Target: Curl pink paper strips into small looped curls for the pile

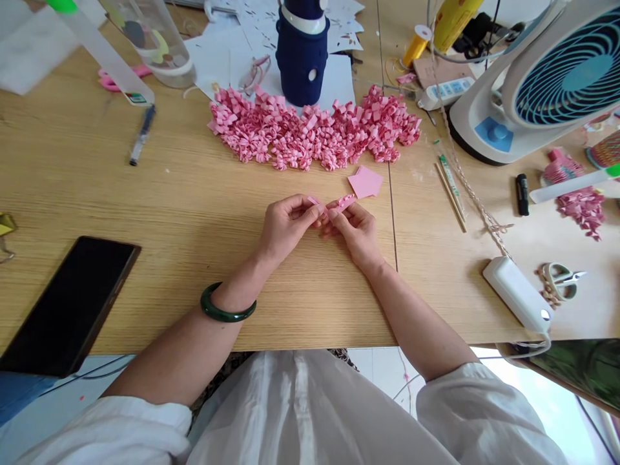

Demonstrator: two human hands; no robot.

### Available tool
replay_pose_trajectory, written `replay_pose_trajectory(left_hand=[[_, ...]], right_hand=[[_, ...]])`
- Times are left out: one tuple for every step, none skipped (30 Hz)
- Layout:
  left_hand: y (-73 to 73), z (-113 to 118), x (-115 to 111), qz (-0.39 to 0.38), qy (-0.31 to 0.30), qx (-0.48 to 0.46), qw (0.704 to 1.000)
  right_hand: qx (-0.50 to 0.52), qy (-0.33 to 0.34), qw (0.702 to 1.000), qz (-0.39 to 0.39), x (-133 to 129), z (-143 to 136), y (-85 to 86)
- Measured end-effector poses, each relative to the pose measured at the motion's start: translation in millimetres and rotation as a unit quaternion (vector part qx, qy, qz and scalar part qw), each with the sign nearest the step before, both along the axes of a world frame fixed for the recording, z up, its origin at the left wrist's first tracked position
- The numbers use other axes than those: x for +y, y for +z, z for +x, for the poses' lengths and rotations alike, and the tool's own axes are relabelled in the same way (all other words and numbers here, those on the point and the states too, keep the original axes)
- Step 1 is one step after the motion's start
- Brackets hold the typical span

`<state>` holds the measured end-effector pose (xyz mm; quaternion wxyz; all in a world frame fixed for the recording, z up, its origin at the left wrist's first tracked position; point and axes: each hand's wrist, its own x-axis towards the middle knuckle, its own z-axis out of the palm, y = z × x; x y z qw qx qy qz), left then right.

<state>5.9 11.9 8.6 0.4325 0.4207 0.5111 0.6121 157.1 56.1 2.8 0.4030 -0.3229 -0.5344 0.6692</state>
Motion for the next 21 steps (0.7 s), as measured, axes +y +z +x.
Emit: replay_pose_trajectory(left_hand=[[0.0,-0.2,-0.4,0.003,-0.004,0.014,1.0],[0.1,-0.4,-0.9,0.005,-0.009,0.027,1.0],[0.2,-0.5,-1.5,0.004,-0.011,0.038,0.999],[0.4,-0.6,-2.0,0.0,-0.01,0.046,0.999],[0.6,-0.7,-2.5,-0.007,-0.005,0.052,0.999],[0.7,-0.9,-2.8,-0.015,0.003,0.055,0.998],[0.7,-1.0,-2.9,-0.023,0.013,0.056,0.998],[0.6,-1.2,-2.8,-0.028,0.022,0.055,0.998],[0.5,-1.3,-2.5,-0.031,0.029,0.052,0.998],[0.2,-1.3,-2.2,-0.034,0.03,0.047,0.998],[-0.1,-1.2,-1.7,-0.036,0.028,0.041,0.998],[-0.4,-0.9,-1.2,-0.037,0.023,0.034,0.998],[-0.7,-0.6,-0.8,-0.037,0.016,0.027,0.999],[-1.0,-0.2,-0.4,-0.037,0.011,0.022,0.999],[-1.3,0.2,-0.2,-0.037,0.006,0.018,0.999],[-1.7,0.6,0.0,-0.038,0.004,0.017,0.999],[-2.1,0.9,0.1,-0.039,0.001,0.017,0.999],[-2.7,1.0,0.1,-0.039,-0.001,0.019,0.999],[-3.3,1.1,0.0,-0.04,-0.005,0.023,0.999],[-3.9,0.9,-0.1,-0.04,-0.009,0.028,0.999],[-4.4,0.6,-0.4,-0.04,-0.009,0.033,0.999]], right_hand=[[0.002,-0.013,1.0,0.0,0.2,-0.7,-1.4],[0.002,-0.027,1.0,0.0,0.5,-1.3,-3.0],[0.001,-0.041,0.999,-0.001,0.9,-1.8,-4.5],[-0.002,-0.05,0.999,-0.001,1.3,-2.2,-5.8],[-0.006,-0.055,0.998,-0.003,1.6,-2.4,-6.6],[-0.011,-0.057,0.998,-0.004,1.9,-2.5,-7.0],[-0.015,-0.056,0.998,-0.006,2.0,-2.5,-6.9],[-0.015,-0.055,0.998,-0.008,2.0,-2.4,-6.5],[-0.014,-0.055,0.998,-0.01,1.9,-2.4,-5.8],[-0.013,-0.053,0.998,-0.012,1.7,-2.4,-5.0],[-0.013,-0.051,0.999,-0.012,1.4,-2.4,-4.2],[-0.015,-0.046,0.999,-0.009,1.1,-2.6,-3.6],[-0.016,-0.041,0.999,-0.006,0.8,-2.7,-3.2],[-0.016,-0.039,0.999,-0.001,0.4,-2.8,-3.1],[-0.015,-0.041,0.999,0.004,0.1,-2.8,-3.1],[-0.013,-0.047,0.999,0.006,-0.2,-2.7,-3.4],[-0.01,-0.056,0.998,0.006,-0.4,-2.4,-3.7],[-0.007,-0.065,0.998,0.005,-0.4,-2.1,-4.1],[-0.005,-0.071,0.997,0.004,-0.4,-1.8,-4.4],[-0.004,-0.073,0.997,0.005,-0.4,-1.5,-4.8],[-0.003,-0.072,0.997,0.006,-0.2,-1.2,-5.2]])
